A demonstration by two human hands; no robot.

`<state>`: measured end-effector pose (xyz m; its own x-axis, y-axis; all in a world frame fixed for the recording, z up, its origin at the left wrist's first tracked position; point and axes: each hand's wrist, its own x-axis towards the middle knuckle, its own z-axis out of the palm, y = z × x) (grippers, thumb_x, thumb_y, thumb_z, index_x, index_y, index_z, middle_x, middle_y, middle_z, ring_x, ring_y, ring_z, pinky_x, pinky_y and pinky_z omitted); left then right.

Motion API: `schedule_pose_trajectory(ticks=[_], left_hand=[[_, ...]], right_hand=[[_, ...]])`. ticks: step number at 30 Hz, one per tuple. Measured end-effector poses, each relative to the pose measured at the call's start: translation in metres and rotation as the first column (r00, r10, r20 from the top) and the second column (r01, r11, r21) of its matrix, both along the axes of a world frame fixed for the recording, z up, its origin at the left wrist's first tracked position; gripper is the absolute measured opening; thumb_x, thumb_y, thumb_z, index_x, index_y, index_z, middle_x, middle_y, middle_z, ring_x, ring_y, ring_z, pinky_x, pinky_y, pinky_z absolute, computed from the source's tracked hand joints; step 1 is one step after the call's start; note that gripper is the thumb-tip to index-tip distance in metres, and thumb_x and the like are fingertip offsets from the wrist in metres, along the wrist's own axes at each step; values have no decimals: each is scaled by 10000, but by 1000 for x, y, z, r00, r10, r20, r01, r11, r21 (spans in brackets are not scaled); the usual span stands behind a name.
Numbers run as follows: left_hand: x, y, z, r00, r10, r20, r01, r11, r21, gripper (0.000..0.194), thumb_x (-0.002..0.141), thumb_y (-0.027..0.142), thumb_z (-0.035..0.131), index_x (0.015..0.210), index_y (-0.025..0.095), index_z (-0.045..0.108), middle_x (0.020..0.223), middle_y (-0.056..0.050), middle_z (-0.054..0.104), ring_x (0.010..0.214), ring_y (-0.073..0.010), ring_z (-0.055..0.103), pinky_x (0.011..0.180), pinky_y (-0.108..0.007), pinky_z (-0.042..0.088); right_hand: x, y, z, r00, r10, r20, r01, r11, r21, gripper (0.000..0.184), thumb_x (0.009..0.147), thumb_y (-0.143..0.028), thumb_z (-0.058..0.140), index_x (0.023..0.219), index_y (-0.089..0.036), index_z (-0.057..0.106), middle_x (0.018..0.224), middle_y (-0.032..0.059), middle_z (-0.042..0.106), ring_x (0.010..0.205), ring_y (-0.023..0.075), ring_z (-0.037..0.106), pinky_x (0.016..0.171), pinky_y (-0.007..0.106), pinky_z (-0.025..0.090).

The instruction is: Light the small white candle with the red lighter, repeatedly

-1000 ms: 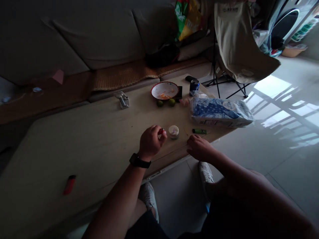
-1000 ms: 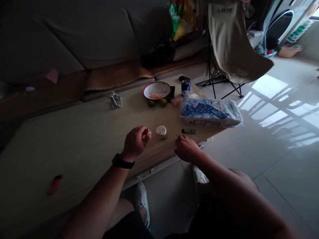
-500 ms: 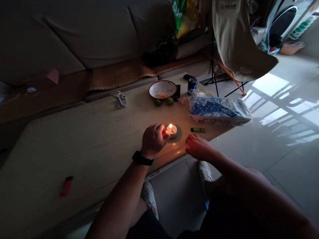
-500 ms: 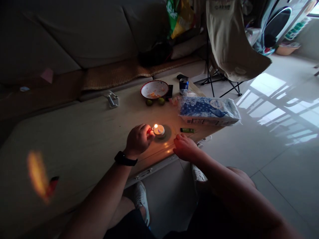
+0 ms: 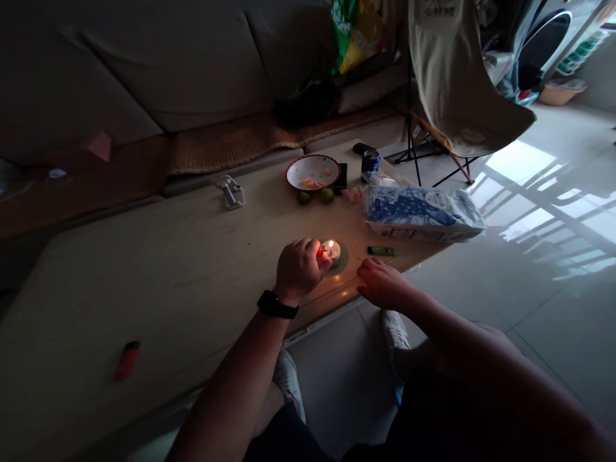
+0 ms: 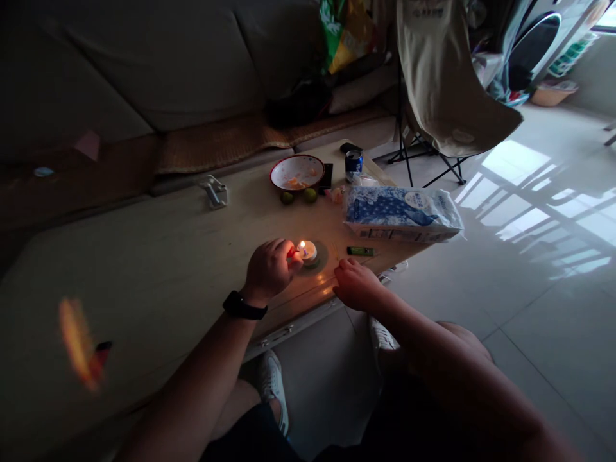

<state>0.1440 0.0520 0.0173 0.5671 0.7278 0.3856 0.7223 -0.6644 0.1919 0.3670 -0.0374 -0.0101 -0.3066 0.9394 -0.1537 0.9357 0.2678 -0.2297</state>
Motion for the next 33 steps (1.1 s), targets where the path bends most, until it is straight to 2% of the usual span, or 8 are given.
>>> schedule_pose_trajectory(ticks=[4,7,12,17,25,33], left_hand=[[-1,0,-1,1000,7,-12,-7,1000,23,228,923,412,519,802,219,524,797,-89,618,775,-257,569,693,-389,404],[-4,-1,0,999,23,38,-24,1000,20,211,945,383,491,824,215,530,804,-83,615,788,-244,568,716,-378,421],[-19,0,2,945,97,313,-74,993,-87,233,1015,389,390,919,214,511,880,-74,618,817,-210,574,747,-356,456],[-42,3,-2,839,208,502,-129,974,-187,264,1050,403,347,915,231,495,785,-27,554,713,-173,525,678,-332,442],[-70,3,-9,828,262,496,-175,961,-215,302,1055,444,363,866,236,475,737,-10,530,667,-160,500,646,-326,416],[-81,2,-11,844,274,460,-189,956,-224,310,1052,459,359,853,241,454,725,-4,517,658,-162,490,631,-321,398]], right_hand=[[0,0,-2,1000,5,11,-5,1000,12,242,924,-354,634,1051,-150,665,1161,152,626,1155,295,538,997,377,440],[0,0,-2,1000,6,15,-6,1000,1,235,930,-348,624,1053,-152,663,1162,154,626,1156,293,538,991,379,441],[1,0,-1,1000,1,10,-1,1000,3,217,923,-330,629,1048,-156,660,1162,156,625,1163,295,531,1004,388,429],[1,0,-1,1000,4,0,-4,1000,0,241,925,-352,639,1066,-158,660,1166,156,628,1169,297,532,1002,395,436],[0,-1,0,1000,12,13,-12,999,34,248,919,-352,643,1054,-145,666,1149,158,633,1143,302,544,990,389,449],[1,0,-3,1000,11,15,-12,999,35,237,925,-352,638,1053,-155,664,1136,148,634,1123,286,553,987,380,442]])
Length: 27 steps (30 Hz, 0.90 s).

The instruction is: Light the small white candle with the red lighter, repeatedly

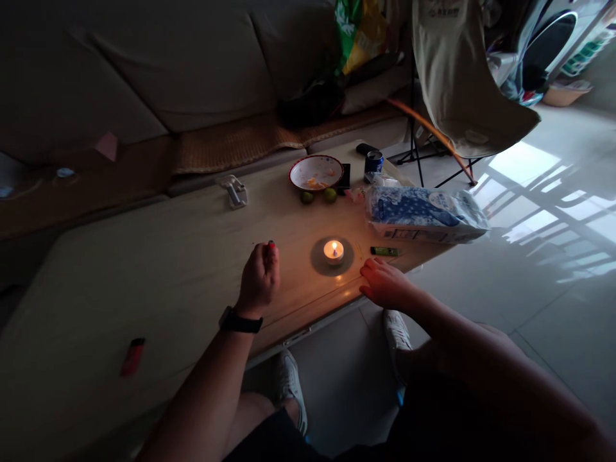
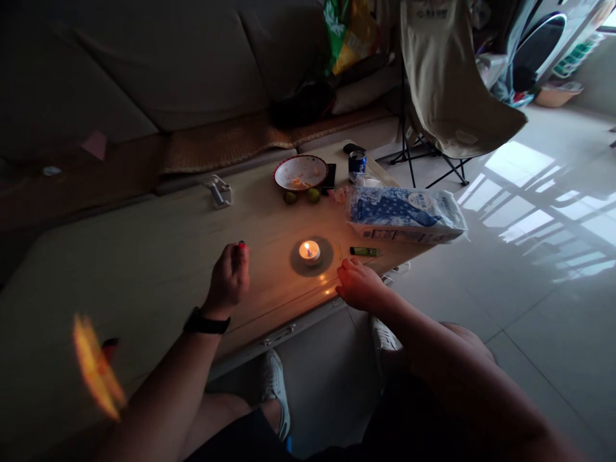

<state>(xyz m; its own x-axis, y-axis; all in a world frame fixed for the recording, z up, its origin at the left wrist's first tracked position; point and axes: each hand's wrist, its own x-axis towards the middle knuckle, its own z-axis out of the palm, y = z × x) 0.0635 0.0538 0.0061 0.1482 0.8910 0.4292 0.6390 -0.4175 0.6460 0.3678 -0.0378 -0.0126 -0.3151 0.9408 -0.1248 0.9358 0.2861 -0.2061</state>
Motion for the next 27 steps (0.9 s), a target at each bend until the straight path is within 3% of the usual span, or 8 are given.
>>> schedule_pose_trajectory(ticks=[9,27], left_hand=[[1,-1,-1,1000,-6,-20,5,1000,-31,254,1011,431,459,863,225,467,762,-6,545,675,-150,497,650,-304,392],[0,-4,-8,991,-47,-124,44,999,-33,273,1019,454,446,932,213,539,814,-23,621,714,-155,577,655,-281,422]], right_hand=[[1,0,-1,1000,11,0,-11,1000,6,246,925,-349,632,1050,-140,667,1145,158,632,1126,297,547,981,384,448],[0,0,-2,999,9,-41,-9,1000,1,190,895,-303,653,1015,-156,663,1110,137,619,1121,270,541,990,352,441]])
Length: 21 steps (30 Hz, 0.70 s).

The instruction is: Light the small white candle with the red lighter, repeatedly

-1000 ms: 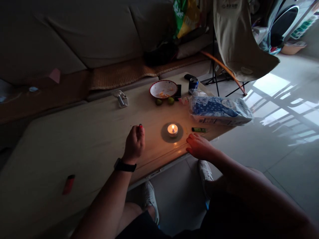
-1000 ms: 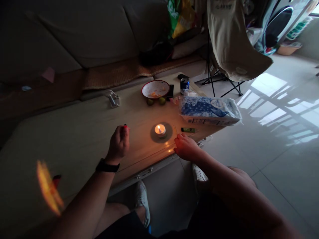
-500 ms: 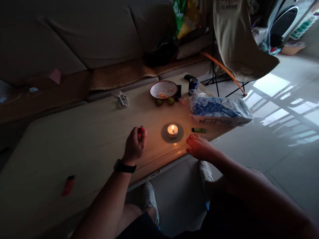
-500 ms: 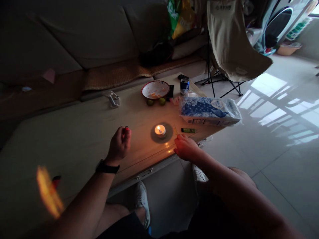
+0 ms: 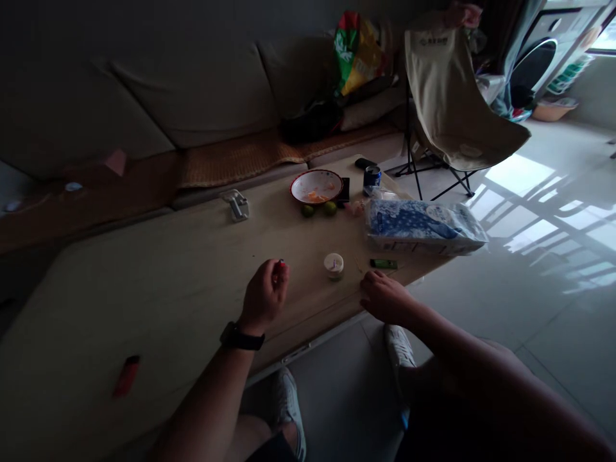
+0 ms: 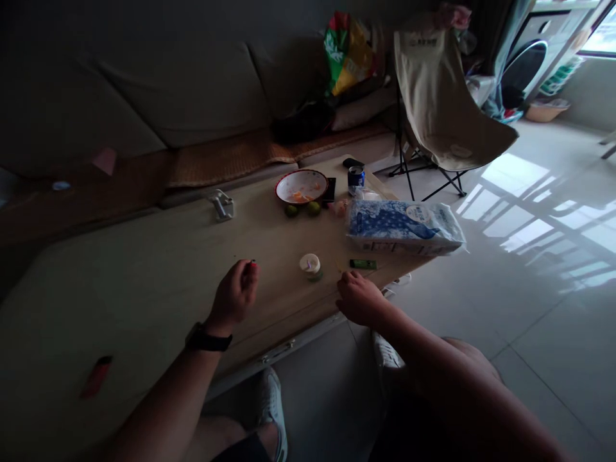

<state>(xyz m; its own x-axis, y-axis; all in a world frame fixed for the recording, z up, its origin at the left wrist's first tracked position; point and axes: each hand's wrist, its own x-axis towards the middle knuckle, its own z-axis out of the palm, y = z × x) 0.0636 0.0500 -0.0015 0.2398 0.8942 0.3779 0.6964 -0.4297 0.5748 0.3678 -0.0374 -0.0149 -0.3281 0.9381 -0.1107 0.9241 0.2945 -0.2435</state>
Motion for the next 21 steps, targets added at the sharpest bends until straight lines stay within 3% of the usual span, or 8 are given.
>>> schedule_pose_trajectory(ticks=[12,21], left_hand=[[36,-4,13,981,-130,-144,147,983,112,274,1008,427,462,859,207,528,823,-37,612,755,-173,561,711,-306,430],[63,3,14,943,-114,-312,179,966,187,217,948,365,482,794,217,521,780,-49,611,760,-209,553,712,-346,409]], right_hand=[[-2,0,2,999,-20,24,21,1000,-7,193,899,-319,659,1008,-160,675,1105,137,624,1110,280,546,955,353,446],[2,1,-3,1000,-1,6,1,1000,3,199,894,-310,664,1018,-155,665,1115,140,612,1130,277,533,954,351,440]])
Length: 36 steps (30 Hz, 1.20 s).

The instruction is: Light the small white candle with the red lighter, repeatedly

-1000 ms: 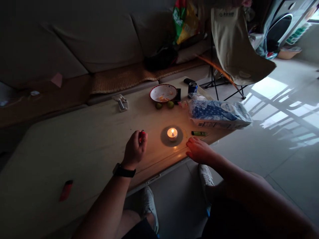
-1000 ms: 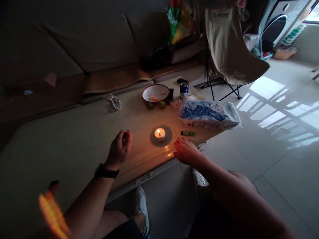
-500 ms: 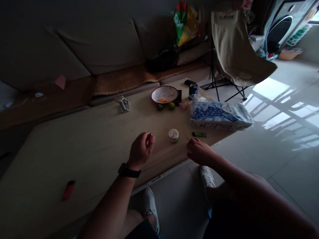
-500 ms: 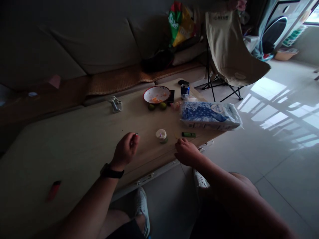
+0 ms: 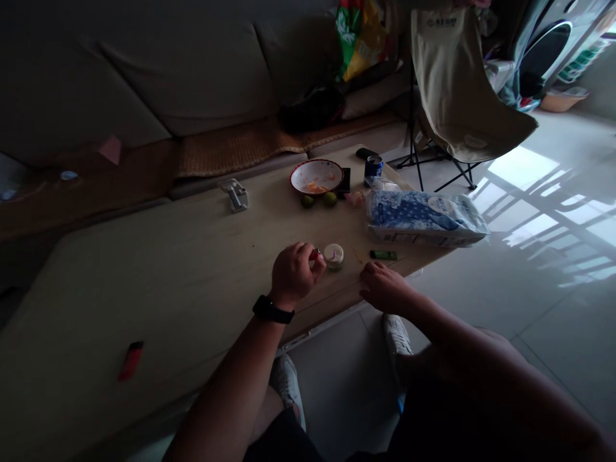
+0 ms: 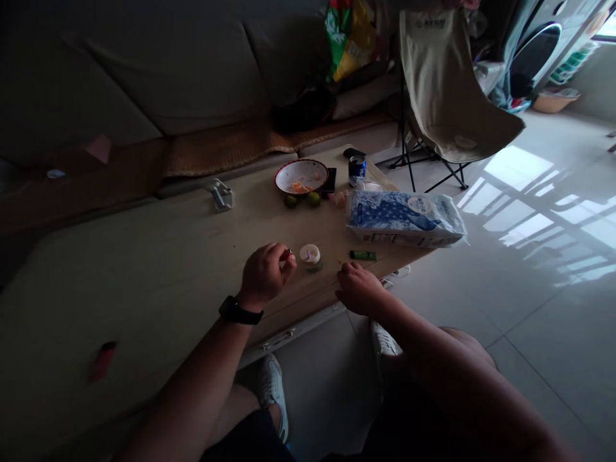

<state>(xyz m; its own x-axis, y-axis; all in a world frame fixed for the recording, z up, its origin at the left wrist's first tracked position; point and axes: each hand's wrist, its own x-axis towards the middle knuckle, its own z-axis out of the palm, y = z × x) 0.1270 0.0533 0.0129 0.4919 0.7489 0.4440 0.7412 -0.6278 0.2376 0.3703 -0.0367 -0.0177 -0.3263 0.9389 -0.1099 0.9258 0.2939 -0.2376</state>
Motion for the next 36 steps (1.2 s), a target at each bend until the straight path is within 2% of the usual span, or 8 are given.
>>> schedule_pose_trajectory(ticks=[10,14,20,28,36], left_hand=[[13,1,2,994,12,-109,-9,1000,28,155,912,322,493,797,221,518,796,-67,623,787,-235,571,721,-373,399],[16,1,3,991,15,-135,-12,1000,25,209,942,358,473,785,223,504,791,-76,617,790,-244,573,715,-380,390],[17,0,3,992,7,-130,-5,1000,16,259,973,401,443,794,225,505,787,-78,618,785,-250,566,705,-387,381],[16,2,1,992,-25,-126,26,1000,9,196,909,371,525,772,233,497,789,-80,620,776,-252,570,680,-382,387],[13,0,3,997,-29,-78,30,1000,4,188,915,373,512,815,214,529,805,-94,625,789,-262,573,709,-398,414]], right_hand=[[-2,-1,5,1000,-3,13,4,1000,-22,198,900,-305,651,1031,-157,673,1112,140,614,1127,279,537,956,352,439],[-3,0,7,1000,-16,22,17,999,-32,209,908,-321,644,1040,-161,671,1133,147,624,1146,286,535,978,364,434],[-4,0,6,999,-20,32,21,999,-48,244,906,-349,653,1058,-159,673,1157,158,628,1167,296,527,985,383,429],[-5,-1,9,998,-24,50,26,998,-49,238,925,-339,614,1072,-159,666,1171,160,630,1155,293,538,986,382,436],[-5,-1,8,999,-25,33,26,999,-44,246,919,-351,646,1069,-156,662,1160,160,632,1133,294,544,980,370,441]])
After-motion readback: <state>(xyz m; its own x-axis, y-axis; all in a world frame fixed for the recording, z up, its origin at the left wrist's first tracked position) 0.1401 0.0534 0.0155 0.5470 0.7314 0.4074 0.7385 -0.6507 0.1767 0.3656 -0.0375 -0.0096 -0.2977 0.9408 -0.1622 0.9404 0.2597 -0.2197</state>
